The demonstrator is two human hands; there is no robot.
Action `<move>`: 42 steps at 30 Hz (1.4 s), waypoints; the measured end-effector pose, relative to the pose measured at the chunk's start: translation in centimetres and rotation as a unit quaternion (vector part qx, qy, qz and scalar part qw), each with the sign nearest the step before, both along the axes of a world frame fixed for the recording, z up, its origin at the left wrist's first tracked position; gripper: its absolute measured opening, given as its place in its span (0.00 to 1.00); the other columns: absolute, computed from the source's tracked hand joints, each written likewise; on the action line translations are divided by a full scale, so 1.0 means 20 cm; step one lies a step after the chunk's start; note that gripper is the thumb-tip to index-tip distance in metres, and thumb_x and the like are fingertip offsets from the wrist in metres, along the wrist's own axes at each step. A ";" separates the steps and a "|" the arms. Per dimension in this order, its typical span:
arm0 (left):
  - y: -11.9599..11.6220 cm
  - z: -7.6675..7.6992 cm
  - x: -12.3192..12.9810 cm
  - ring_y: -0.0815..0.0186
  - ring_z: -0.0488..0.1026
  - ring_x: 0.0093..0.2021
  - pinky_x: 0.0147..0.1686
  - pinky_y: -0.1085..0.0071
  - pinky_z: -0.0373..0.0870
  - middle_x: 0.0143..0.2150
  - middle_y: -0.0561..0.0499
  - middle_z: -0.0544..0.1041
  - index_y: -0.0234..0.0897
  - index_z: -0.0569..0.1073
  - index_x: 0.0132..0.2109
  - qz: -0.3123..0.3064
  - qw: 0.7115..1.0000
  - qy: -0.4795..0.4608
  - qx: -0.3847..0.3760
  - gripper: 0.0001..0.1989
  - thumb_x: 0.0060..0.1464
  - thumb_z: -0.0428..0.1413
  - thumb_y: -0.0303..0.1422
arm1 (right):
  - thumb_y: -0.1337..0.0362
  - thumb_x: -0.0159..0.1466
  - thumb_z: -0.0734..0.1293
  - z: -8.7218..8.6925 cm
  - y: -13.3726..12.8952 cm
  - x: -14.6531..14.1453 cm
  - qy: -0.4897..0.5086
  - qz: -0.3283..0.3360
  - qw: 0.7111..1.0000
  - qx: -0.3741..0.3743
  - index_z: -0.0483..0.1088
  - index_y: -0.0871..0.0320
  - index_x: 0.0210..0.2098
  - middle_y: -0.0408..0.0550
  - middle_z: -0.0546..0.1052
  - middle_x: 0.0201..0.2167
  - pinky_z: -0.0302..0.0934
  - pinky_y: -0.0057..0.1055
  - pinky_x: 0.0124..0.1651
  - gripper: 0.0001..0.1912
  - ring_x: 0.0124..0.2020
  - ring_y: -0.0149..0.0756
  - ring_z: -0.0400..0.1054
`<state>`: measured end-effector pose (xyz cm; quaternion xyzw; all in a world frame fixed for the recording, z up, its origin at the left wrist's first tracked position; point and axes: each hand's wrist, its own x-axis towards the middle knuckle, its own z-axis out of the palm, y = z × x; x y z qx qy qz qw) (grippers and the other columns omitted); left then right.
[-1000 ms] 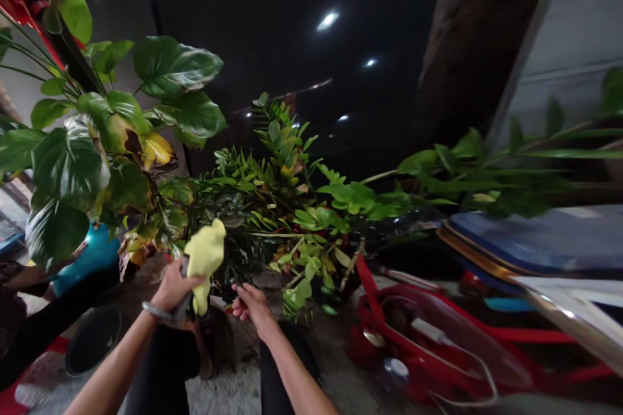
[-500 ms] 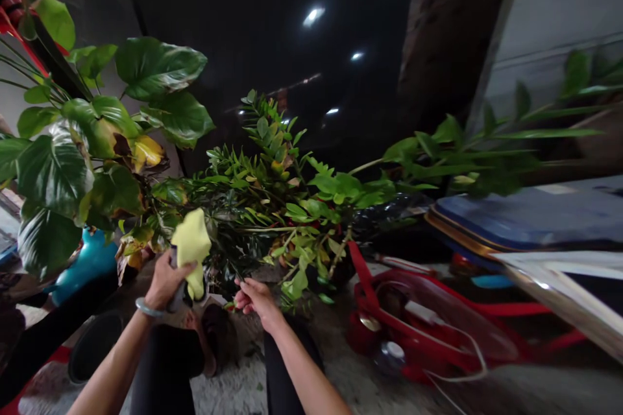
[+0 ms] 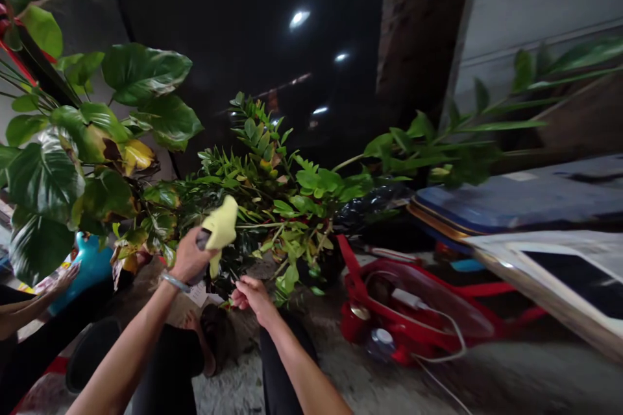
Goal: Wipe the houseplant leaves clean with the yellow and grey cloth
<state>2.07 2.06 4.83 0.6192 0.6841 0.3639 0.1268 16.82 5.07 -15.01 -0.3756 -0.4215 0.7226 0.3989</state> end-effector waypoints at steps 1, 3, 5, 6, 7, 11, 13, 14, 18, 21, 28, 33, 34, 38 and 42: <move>-0.01 -0.06 0.01 0.54 0.78 0.46 0.49 0.62 0.73 0.44 0.45 0.83 0.38 0.81 0.46 -0.024 0.999 0.030 -0.039 0.21 0.42 0.68 0.32 | 0.48 0.48 0.75 0.00 0.00 0.00 0.002 0.002 1.000 0.002 0.71 0.56 0.25 0.45 0.78 0.18 0.59 0.26 0.20 0.19 0.18 0.34 0.72; -0.07 -0.13 0.02 0.55 0.79 0.42 0.46 0.63 0.73 0.40 0.47 0.83 0.38 0.82 0.44 -0.075 0.992 0.047 -0.086 0.19 0.41 0.68 0.32 | 0.48 0.48 0.75 -0.01 -0.01 0.00 0.004 0.005 1.000 0.007 0.71 0.57 0.23 0.45 0.77 0.18 0.58 0.26 0.20 0.19 0.18 0.33 0.71; -0.12 -0.09 0.00 0.56 0.78 0.41 0.45 0.65 0.73 0.40 0.49 0.84 0.38 0.82 0.45 -0.098 0.992 0.016 -0.073 0.20 0.42 0.68 0.32 | 0.48 0.49 0.75 -0.01 -0.01 0.01 0.003 0.007 1.000 0.006 0.72 0.57 0.25 0.45 0.78 0.19 0.58 0.26 0.20 0.19 0.19 0.33 0.72; -0.14 -0.04 -0.02 0.57 0.78 0.42 0.45 0.66 0.73 0.41 0.50 0.84 0.37 0.81 0.47 -0.093 0.995 -0.008 -0.046 0.21 0.42 0.68 0.33 | 0.48 0.50 0.75 -0.01 -0.01 0.01 0.002 0.007 1.000 0.005 0.73 0.57 0.26 0.45 0.78 0.19 0.58 0.25 0.20 0.18 0.20 0.33 0.72; -0.15 0.02 -0.04 0.58 0.78 0.42 0.45 0.67 0.73 0.42 0.50 0.83 0.37 0.81 0.49 -0.080 0.996 -0.032 -0.011 0.23 0.43 0.68 0.34 | 0.49 0.50 0.75 -0.01 -0.01 0.01 0.000 0.007 1.000 0.002 0.73 0.57 0.28 0.44 0.79 0.20 0.59 0.25 0.20 0.18 0.20 0.34 0.73; -0.08 0.20 -0.10 0.58 0.77 0.44 0.45 0.66 0.72 0.45 0.47 0.83 0.36 0.79 0.52 0.007 0.988 -0.092 0.124 0.25 0.46 0.66 0.39 | 0.52 0.51 0.75 0.00 0.00 0.00 -0.007 -0.001 1.000 -0.007 0.74 0.57 0.31 0.44 0.79 0.20 0.60 0.24 0.20 0.16 0.20 0.33 0.74; -0.04 0.15 -0.10 0.56 0.77 0.44 0.45 0.65 0.72 0.45 0.45 0.82 0.36 0.79 0.52 0.041 0.988 -0.077 0.126 0.24 0.46 0.66 0.38 | 0.52 0.51 0.75 0.01 -0.01 -0.01 -0.008 -0.011 1.000 -0.008 0.75 0.57 0.31 0.44 0.79 0.20 0.60 0.23 0.19 0.16 0.20 0.33 0.73; -0.04 0.09 -0.10 0.56 0.77 0.44 0.45 0.64 0.72 0.44 0.45 0.83 0.37 0.80 0.50 0.043 0.992 -0.056 0.100 0.23 0.44 0.67 0.36 | 0.52 0.50 0.76 0.01 -0.01 -0.01 -0.008 -0.015 1.000 -0.007 0.75 0.57 0.30 0.44 0.79 0.20 0.60 0.23 0.19 0.17 0.19 0.32 0.73; -0.10 -0.11 -0.07 0.54 0.78 0.40 0.44 0.62 0.72 0.38 0.48 0.84 0.40 0.82 0.41 -0.039 0.998 0.014 -0.039 0.18 0.38 0.69 0.33 | 0.48 0.47 0.77 0.02 -0.02 -0.01 -0.002 -0.020 1.000 0.000 0.73 0.58 0.25 0.44 0.77 0.18 0.58 0.24 0.18 0.20 0.18 0.33 0.72; -0.14 -0.04 -0.08 0.55 0.78 0.42 0.46 0.63 0.72 0.40 0.49 0.84 0.40 0.82 0.45 -0.056 0.998 -0.025 -0.005 0.20 0.41 0.68 0.35 | 0.49 0.48 0.77 0.01 -0.02 0.01 -0.002 -0.018 1.000 0.000 0.74 0.58 0.26 0.45 0.78 0.19 0.59 0.25 0.19 0.20 0.18 0.33 0.72; -0.01 0.08 -0.12 0.54 0.77 0.48 0.50 0.61 0.72 0.48 0.43 0.82 0.36 0.79 0.54 0.047 0.990 -0.054 0.123 0.28 0.43 0.68 0.35 | 0.52 0.50 0.77 0.01 -0.02 0.00 -0.005 -0.026 1.000 -0.011 0.75 0.57 0.31 0.44 0.79 0.20 0.62 0.25 0.21 0.18 0.19 0.34 0.73; -0.16 -0.15 -0.10 0.53 0.78 0.42 0.46 0.62 0.73 0.40 0.48 0.84 0.39 0.83 0.42 -0.068 0.996 -0.002 -0.065 0.18 0.38 0.68 0.31 | 0.48 0.46 0.77 0.01 -0.03 0.00 0.004 -0.026 1.000 -0.005 0.74 0.58 0.27 0.45 0.78 0.18 0.61 0.27 0.20 0.20 0.17 0.34 0.71; -0.19 -0.13 -0.10 0.54 0.78 0.41 0.45 0.63 0.73 0.39 0.49 0.84 0.40 0.83 0.42 -0.098 0.992 -0.015 -0.074 0.18 0.38 0.69 0.33 | 0.48 0.46 0.77 0.01 -0.03 0.01 0.005 -0.026 1.000 -0.004 0.73 0.58 0.25 0.46 0.78 0.18 0.61 0.27 0.20 0.20 0.17 0.33 0.70; -0.23 0.09 -0.20 0.56 0.78 0.42 0.43 0.66 0.73 0.42 0.49 0.83 0.37 0.82 0.49 -0.077 0.990 -0.110 0.034 0.25 0.40 0.68 0.37 | 0.49 0.48 0.77 0.00 -0.02 0.02 0.003 -0.026 1.000 -0.009 0.75 0.58 0.28 0.46 0.79 0.20 0.61 0.25 0.20 0.19 0.19 0.33 0.72; -0.15 0.17 -0.34 0.56 0.77 0.42 0.42 0.64 0.72 0.41 0.46 0.82 0.37 0.80 0.48 0.101 0.978 -0.111 0.144 0.24 0.43 0.67 0.42 | 0.52 0.49 0.77 0.00 -0.02 0.00 0.003 -0.024 1.000 -0.018 0.77 0.59 0.33 0.45 0.79 0.20 0.62 0.25 0.20 0.19 0.19 0.34 0.74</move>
